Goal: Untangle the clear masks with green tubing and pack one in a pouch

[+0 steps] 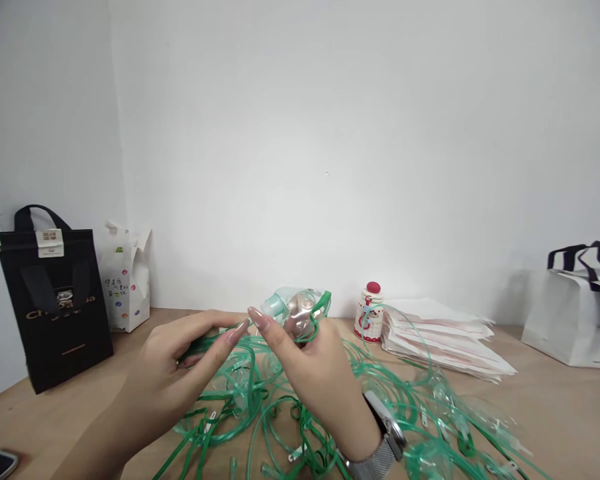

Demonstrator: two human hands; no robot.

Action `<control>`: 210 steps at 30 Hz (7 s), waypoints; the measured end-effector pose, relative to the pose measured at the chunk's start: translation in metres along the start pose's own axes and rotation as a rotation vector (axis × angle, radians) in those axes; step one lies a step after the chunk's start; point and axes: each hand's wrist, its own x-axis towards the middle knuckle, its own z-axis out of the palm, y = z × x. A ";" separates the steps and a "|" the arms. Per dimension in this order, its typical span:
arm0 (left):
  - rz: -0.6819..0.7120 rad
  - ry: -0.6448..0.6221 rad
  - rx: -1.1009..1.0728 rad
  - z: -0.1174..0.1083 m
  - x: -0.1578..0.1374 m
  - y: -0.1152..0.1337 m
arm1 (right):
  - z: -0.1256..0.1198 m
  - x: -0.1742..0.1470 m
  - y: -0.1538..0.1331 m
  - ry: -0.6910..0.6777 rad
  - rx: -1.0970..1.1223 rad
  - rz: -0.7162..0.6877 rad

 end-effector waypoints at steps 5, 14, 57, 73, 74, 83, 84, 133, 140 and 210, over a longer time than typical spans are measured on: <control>0.017 -0.018 -0.038 0.000 0.000 0.001 | -0.001 0.000 0.010 0.168 -0.326 -0.217; 0.122 -0.044 -0.008 -0.005 -0.004 0.003 | -0.004 -0.005 0.013 0.342 -0.641 -0.551; -0.101 -0.125 -0.005 0.009 -0.001 0.007 | -0.009 -0.001 0.012 0.244 -0.647 -0.641; -0.248 0.055 -0.180 0.031 0.001 0.008 | 0.001 -0.001 0.027 0.399 -0.653 -0.701; -0.258 0.042 -0.166 0.030 0.001 0.008 | 0.002 0.000 0.026 0.387 -0.658 -0.708; -0.237 -0.037 -0.209 0.024 0.006 -0.005 | -0.004 0.000 0.023 0.308 -0.816 -0.833; -0.231 -0.048 -0.231 0.024 0.006 -0.006 | -0.004 0.000 0.023 0.310 -0.815 -0.825; -0.487 0.380 -0.397 0.000 0.021 -0.032 | 0.033 0.016 0.034 -0.267 0.229 0.114; -0.439 0.135 -0.211 -0.002 0.020 -0.036 | 0.012 0.018 0.031 -0.031 -0.338 0.019; -0.540 -0.245 -0.818 -0.002 0.021 -0.040 | -0.012 0.019 0.031 -0.325 0.160 -0.059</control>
